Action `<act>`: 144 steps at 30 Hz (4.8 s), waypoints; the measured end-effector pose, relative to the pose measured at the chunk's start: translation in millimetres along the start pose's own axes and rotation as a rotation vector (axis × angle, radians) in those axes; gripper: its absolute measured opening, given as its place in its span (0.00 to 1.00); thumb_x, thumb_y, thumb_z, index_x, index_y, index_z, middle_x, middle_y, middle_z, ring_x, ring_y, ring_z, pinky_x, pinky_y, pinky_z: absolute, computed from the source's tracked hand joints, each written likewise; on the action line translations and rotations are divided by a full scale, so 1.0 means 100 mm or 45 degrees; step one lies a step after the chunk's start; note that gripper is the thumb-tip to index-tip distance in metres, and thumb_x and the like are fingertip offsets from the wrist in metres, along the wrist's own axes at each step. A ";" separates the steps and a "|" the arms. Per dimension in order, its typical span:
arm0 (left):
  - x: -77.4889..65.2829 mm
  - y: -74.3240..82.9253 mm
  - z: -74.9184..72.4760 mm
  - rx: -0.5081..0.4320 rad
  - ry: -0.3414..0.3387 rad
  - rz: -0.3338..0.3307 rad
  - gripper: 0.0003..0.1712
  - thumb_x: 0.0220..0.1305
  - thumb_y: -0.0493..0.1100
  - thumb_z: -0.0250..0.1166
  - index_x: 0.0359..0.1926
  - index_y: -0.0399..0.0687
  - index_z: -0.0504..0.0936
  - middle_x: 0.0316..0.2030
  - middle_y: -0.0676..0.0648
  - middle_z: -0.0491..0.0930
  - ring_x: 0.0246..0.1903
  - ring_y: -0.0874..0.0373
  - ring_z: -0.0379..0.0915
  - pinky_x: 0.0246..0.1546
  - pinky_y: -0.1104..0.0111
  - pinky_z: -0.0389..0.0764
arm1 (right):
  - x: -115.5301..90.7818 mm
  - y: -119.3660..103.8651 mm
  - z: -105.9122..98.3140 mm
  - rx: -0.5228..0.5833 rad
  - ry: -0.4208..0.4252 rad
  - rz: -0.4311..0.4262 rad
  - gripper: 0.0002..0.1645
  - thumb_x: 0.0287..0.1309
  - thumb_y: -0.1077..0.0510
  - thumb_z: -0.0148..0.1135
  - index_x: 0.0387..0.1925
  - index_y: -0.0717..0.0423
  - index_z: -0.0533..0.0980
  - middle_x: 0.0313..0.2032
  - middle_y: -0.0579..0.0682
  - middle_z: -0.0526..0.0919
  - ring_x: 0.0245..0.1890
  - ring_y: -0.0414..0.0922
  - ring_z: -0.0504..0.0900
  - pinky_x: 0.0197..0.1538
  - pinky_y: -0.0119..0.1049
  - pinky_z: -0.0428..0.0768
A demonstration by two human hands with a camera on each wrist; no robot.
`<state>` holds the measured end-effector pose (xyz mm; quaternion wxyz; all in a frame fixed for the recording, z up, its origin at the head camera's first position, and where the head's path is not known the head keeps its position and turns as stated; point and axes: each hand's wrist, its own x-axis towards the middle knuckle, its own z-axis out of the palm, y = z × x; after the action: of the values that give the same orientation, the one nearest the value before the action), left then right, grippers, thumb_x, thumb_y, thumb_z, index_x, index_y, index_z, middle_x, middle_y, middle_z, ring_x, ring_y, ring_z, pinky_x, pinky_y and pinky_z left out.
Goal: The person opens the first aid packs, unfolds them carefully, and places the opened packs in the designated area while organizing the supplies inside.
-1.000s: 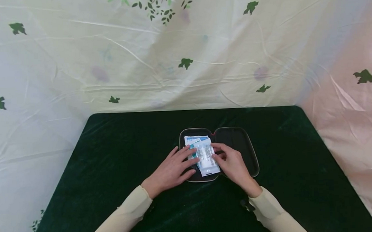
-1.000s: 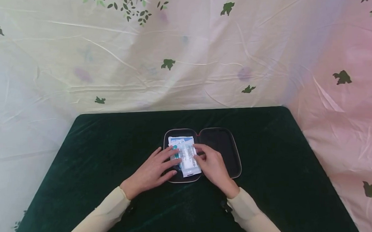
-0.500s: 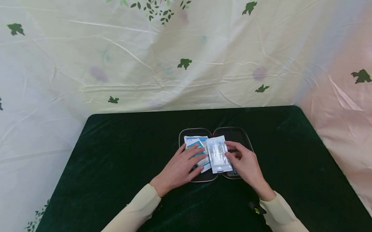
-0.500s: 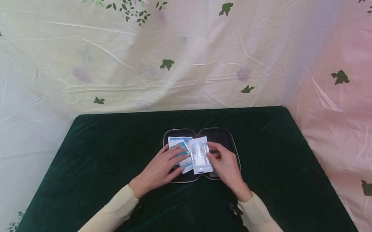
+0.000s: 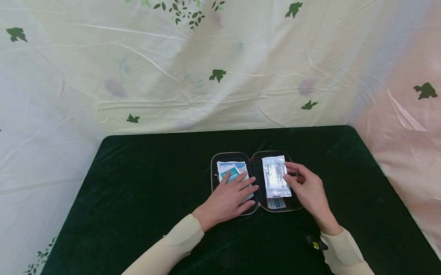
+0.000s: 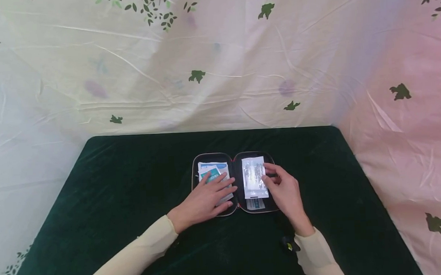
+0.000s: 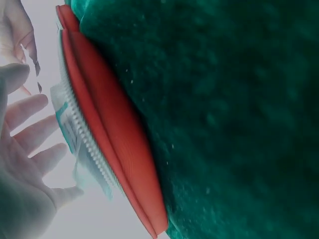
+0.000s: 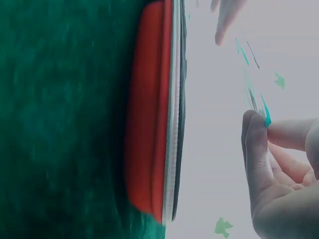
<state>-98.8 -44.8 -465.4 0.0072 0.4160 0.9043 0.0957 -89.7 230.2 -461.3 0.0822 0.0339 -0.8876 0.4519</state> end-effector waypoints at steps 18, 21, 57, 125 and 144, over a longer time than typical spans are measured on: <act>0.07 0.02 0.08 0.059 -0.122 0.013 0.27 0.78 0.61 0.55 0.72 0.63 0.75 0.77 0.50 0.63 0.78 0.48 0.51 0.74 0.35 0.44 | 0.25 0.31 -0.23 -0.132 0.023 0.051 0.23 0.73 0.59 0.62 0.66 0.58 0.76 0.56 0.62 0.82 0.48 0.57 0.84 0.43 0.21 0.75; 0.07 0.02 0.08 0.073 -0.136 0.015 0.27 0.77 0.60 0.56 0.72 0.62 0.75 0.77 0.50 0.63 0.77 0.49 0.54 0.74 0.36 0.44 | 0.28 0.36 -0.25 -0.151 0.003 0.068 0.23 0.73 0.58 0.61 0.66 0.59 0.76 0.56 0.63 0.82 0.47 0.58 0.84 0.41 0.25 0.76; 0.08 0.01 0.05 0.046 -0.129 0.027 0.27 0.75 0.57 0.62 0.71 0.61 0.75 0.76 0.50 0.64 0.77 0.50 0.56 0.74 0.36 0.45 | 0.46 0.33 -0.12 -0.216 -0.240 0.104 0.25 0.73 0.61 0.59 0.68 0.63 0.72 0.56 0.66 0.78 0.49 0.60 0.82 0.49 0.54 0.82; 0.09 -0.03 0.07 0.090 -0.125 0.027 0.27 0.76 0.58 0.61 0.72 0.62 0.75 0.76 0.50 0.64 0.77 0.50 0.56 0.74 0.35 0.47 | 0.60 0.15 0.16 -0.359 -0.313 -0.066 0.21 0.71 0.66 0.57 0.62 0.67 0.77 0.48 0.64 0.83 0.38 0.51 0.79 0.38 0.42 0.75; 0.07 0.01 0.05 0.070 -0.126 0.028 0.27 0.76 0.57 0.61 0.71 0.61 0.76 0.76 0.51 0.65 0.77 0.51 0.57 0.74 0.36 0.48 | 0.61 0.13 0.24 -0.323 -0.292 -0.019 0.27 0.71 0.66 0.57 0.69 0.66 0.69 0.59 0.68 0.78 0.48 0.59 0.80 0.51 0.57 0.79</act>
<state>-102.1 -37.7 -469.8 0.0393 0.4302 0.9005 0.0502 -154.5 219.3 -475.2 -0.0126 0.0814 -0.9408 0.3287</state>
